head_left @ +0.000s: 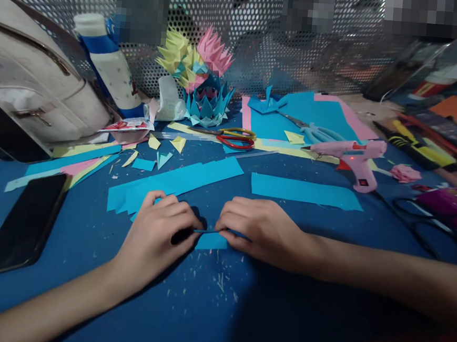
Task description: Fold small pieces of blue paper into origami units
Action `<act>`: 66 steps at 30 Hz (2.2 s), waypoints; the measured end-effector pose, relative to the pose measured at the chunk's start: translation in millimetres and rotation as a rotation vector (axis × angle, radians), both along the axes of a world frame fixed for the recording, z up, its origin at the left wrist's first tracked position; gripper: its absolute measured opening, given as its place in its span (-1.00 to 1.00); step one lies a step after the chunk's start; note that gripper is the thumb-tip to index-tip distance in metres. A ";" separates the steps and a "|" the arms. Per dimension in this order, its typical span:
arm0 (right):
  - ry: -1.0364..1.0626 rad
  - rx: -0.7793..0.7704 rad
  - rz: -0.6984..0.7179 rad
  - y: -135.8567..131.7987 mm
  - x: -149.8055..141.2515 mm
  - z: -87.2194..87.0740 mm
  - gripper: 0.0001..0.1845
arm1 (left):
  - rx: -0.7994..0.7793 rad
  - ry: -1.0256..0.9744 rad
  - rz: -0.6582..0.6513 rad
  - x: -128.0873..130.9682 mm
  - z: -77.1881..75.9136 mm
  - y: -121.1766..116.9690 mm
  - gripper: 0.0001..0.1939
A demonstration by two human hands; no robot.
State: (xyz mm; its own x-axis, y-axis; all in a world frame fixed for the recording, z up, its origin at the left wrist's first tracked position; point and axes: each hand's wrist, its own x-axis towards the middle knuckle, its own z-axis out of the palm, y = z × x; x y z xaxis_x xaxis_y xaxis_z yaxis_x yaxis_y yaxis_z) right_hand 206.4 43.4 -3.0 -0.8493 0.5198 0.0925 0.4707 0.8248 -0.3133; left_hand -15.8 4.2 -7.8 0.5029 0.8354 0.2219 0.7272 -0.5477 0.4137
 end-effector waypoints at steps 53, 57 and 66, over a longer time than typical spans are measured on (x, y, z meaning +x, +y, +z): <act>-0.282 0.293 0.127 -22.9 5.1 22.4 -0.73 | 0.153 0.546 -0.486 -7.8 36.8 -33.3 -0.77; -0.240 0.312 0.140 -21.0 4.0 18.8 -0.70 | 0.170 0.469 -0.475 -8.4 36.6 -20.8 -0.74; -0.224 0.349 0.145 -20.9 3.2 18.4 -0.66 | 0.174 0.561 -0.299 1.3 6.0 -27.3 -0.52</act>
State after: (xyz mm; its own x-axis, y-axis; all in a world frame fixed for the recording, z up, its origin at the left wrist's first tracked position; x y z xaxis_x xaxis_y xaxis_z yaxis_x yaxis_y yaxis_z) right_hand 209.6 22.5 15.5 -0.9303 0.3639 0.0466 0.3667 0.9257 0.0928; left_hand -14.5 -23.1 -1.8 0.7863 0.6175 -0.0221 0.6131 -0.7841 -0.0964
